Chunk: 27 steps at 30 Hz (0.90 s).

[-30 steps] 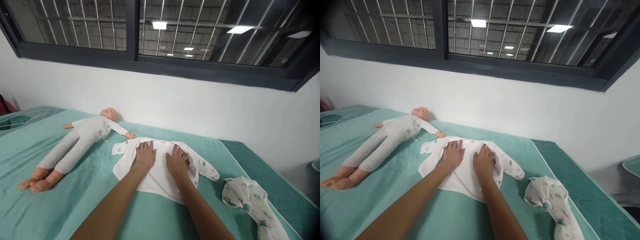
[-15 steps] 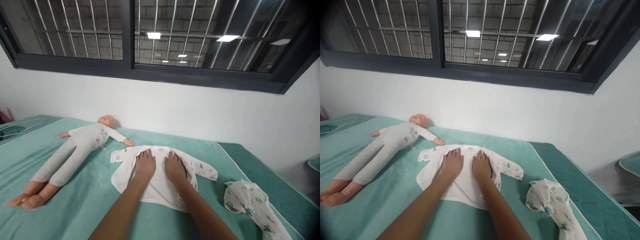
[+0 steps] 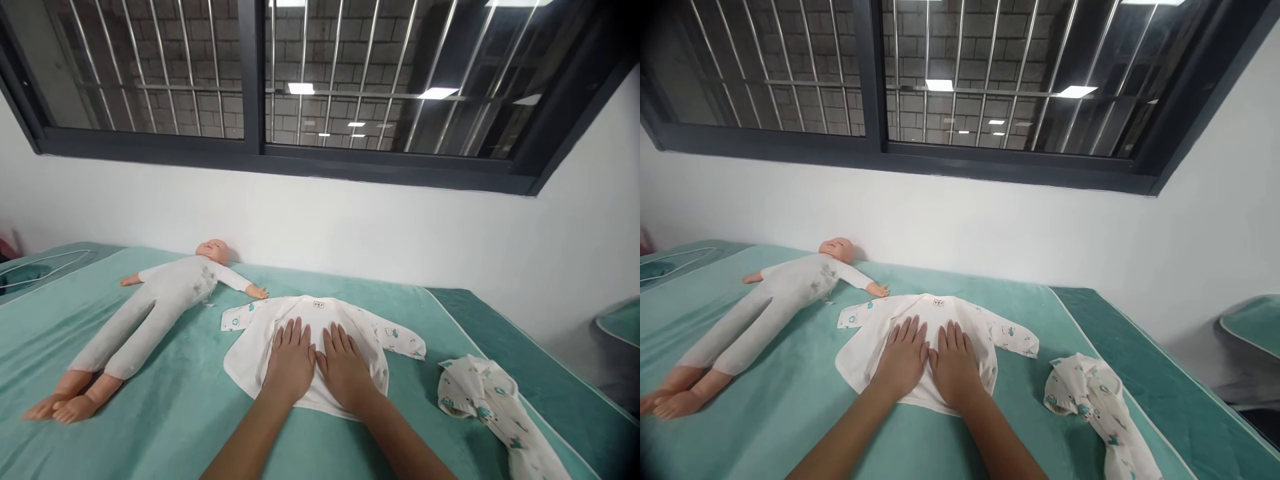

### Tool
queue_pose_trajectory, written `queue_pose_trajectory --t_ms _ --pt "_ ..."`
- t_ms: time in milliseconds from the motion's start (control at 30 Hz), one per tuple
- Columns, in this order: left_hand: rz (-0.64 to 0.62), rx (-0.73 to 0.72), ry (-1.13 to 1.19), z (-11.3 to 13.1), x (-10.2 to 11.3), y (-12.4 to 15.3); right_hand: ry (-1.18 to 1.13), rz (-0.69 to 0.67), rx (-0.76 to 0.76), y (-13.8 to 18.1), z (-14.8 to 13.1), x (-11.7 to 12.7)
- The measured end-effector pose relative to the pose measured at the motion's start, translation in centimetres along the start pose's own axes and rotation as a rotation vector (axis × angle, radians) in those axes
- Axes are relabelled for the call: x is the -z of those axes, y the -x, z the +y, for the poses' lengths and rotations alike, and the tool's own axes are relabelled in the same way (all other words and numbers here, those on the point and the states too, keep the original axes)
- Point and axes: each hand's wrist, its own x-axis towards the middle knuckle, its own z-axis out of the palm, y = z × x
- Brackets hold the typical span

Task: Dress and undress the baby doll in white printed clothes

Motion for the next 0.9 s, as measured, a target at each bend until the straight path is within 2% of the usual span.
queue_pose_trajectory --t_ms 200,400,533,633,700,767,833,900 --pt "-0.020 0.018 0.059 0.4 1.3 1.7 -0.101 0.046 0.002 4.2 0.5 0.3" --pt "-0.022 0.026 0.136 0.2 2.3 2.6 -0.262 0.255 -0.097 7.1 3.4 0.2" --pt "-0.039 0.037 0.181 -0.2 2.7 2.7 -0.553 0.412 -0.283 7.4 6.2 0.8" --pt "-0.053 0.047 0.212 -0.5 2.9 2.7 -0.753 0.378 -0.496 6.7 8.5 1.4" --pt "-0.057 0.050 0.245 -0.6 3.0 2.7 -0.795 0.337 -0.573 6.1 9.7 1.8" --pt "-0.059 0.056 0.281 -0.7 3.2 2.6 -0.733 0.340 -0.518 5.4 10.1 2.3" --pt "-0.060 0.063 0.313 -0.7 3.4 2.5 -0.585 0.352 -0.372 4.9 9.6 3.1" --pt "-0.058 0.071 0.339 -0.6 3.5 2.4 -0.388 0.291 -0.222 4.3 8.4 3.9"
